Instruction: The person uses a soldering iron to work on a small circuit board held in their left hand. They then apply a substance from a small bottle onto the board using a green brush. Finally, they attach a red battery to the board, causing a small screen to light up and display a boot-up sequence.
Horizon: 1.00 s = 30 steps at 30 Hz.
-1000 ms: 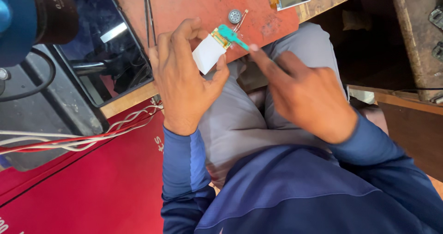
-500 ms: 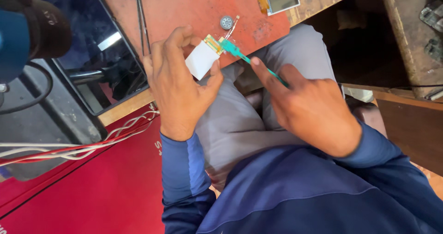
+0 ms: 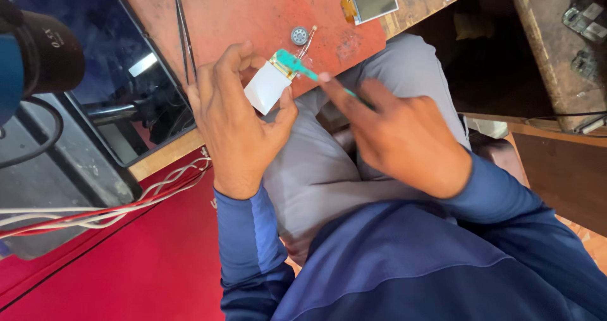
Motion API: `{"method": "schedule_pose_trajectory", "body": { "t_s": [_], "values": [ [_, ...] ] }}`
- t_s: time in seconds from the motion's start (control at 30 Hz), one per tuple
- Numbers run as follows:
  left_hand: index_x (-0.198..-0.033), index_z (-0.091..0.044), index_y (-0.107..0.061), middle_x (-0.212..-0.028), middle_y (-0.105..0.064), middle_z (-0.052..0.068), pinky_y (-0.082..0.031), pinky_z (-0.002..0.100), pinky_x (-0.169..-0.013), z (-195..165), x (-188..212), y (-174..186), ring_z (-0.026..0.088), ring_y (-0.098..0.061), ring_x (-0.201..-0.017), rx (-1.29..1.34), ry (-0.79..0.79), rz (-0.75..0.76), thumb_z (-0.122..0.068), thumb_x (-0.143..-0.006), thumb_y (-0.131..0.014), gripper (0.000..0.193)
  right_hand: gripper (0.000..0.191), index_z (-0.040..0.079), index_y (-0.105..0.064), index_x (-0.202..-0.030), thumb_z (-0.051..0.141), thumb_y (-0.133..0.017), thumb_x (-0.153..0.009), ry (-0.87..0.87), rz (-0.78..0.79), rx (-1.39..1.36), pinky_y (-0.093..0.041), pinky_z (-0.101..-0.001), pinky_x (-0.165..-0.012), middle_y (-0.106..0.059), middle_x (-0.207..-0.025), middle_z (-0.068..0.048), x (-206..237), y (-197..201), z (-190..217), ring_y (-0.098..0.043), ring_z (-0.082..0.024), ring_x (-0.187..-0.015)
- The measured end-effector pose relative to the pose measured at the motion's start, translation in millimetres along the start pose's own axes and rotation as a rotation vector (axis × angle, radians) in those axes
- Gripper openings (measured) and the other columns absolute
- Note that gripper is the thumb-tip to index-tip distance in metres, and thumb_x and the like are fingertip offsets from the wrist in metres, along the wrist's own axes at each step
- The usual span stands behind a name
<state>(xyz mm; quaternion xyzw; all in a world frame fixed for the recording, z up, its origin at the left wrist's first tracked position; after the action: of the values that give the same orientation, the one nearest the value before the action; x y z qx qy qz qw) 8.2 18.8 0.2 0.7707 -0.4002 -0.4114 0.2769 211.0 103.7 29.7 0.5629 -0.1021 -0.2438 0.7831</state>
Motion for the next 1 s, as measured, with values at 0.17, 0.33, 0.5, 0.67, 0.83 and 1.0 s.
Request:
{"method": "schedule_pose_trajectory", "body": {
  "t_s": [0.17, 0.33, 0.5, 0.67, 0.83, 1.0],
  "values": [
    [-0.138, -0.007, -0.049, -0.114, -0.069, 0.002, -0.040, 0.045, -0.101, 0.4, -0.3, 0.9, 0.024, -0.059, -0.108, 0.007, 0.005, 0.001, -0.022, -0.090, -0.083, 0.061, 0.068, 0.012, -0.052, -0.151, 0.013, -0.069, -0.085, -0.032, 0.058, 0.068, -0.047, -0.0437, -0.043, -0.059, -0.088, -0.011, 2.4, 1.8, 1.3, -0.057, -0.032, -0.050],
    [-0.136, -0.006, -0.049, -0.113, -0.068, 0.003, -0.040, 0.043, -0.100, 1.7, 0.9, 0.4, 0.024, -0.058, -0.108, 0.002, -0.012, -0.006, -0.023, -0.090, -0.082, 0.059, 0.072, 0.013, -0.050, -0.153, 0.008, -0.067, -0.084, 0.005, 0.027, 0.065, -0.047, -0.0433, -0.046, -0.059, -0.091, -0.011, 2.4, 0.1, 0.6, -0.057, -0.032, -0.053],
    [-0.140, -0.007, -0.051, -0.113, -0.068, 0.002, -0.040, 0.044, -0.099, 1.5, -0.6, 0.3, 0.025, -0.059, -0.113, 0.001, 0.007, 0.001, -0.023, -0.089, -0.082, 0.062, 0.072, 0.013, -0.051, -0.151, 0.009, -0.068, -0.081, -0.034, 0.097, 0.138, -0.046, -0.0432, -0.041, -0.059, -0.085, -0.011, 0.7, 4.4, 4.5, -0.057, -0.031, -0.049],
    [-0.137, -0.007, -0.050, -0.113, -0.068, 0.003, -0.040, 0.044, -0.100, 1.7, 0.1, 0.3, 0.024, -0.058, -0.109, 0.002, 0.000, -0.004, -0.024, -0.090, -0.082, 0.059, 0.069, 0.013, -0.053, -0.152, 0.007, -0.066, -0.085, -0.008, 0.043, 0.055, -0.047, -0.0432, -0.046, -0.058, -0.086, -0.010, -2.9, 5.3, 4.6, -0.058, -0.031, -0.053],
    [-0.136, -0.006, -0.050, -0.113, -0.068, 0.001, -0.040, 0.042, -0.098, 1.4, 0.5, 2.0, 0.023, -0.059, -0.110, 0.011, -0.002, -0.002, -0.024, -0.091, -0.082, 0.058, 0.069, 0.011, -0.054, -0.150, 0.008, -0.067, -0.082, -0.030, 0.055, 0.111, -0.047, -0.0424, -0.044, -0.059, -0.088, -0.010, 6.3, -4.3, -1.2, -0.059, -0.030, -0.051],
    [-0.136, -0.007, -0.050, -0.111, -0.068, 0.001, -0.040, 0.044, -0.099, 1.4, 0.1, 0.3, 0.023, -0.059, -0.108, 0.012, 0.004, -0.005, -0.023, -0.090, -0.082, 0.058, 0.070, 0.012, -0.052, -0.153, 0.004, -0.065, -0.085, 0.028, 0.012, 0.018, -0.048, -0.0425, -0.047, -0.058, -0.089, -0.009, 3.7, 1.5, -1.0, -0.058, -0.031, -0.055]
  ]
}}
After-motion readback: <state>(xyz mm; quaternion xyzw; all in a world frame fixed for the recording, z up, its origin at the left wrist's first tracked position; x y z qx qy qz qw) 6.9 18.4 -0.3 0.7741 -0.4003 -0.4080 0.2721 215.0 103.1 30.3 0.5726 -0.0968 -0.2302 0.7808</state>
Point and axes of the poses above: each hand's wrist, its own x-axis away from the middle knuckle, its own y-axis out of the back of the hand, z = x × y, the point moved 2 cm from there along -x, towards the middle knuckle
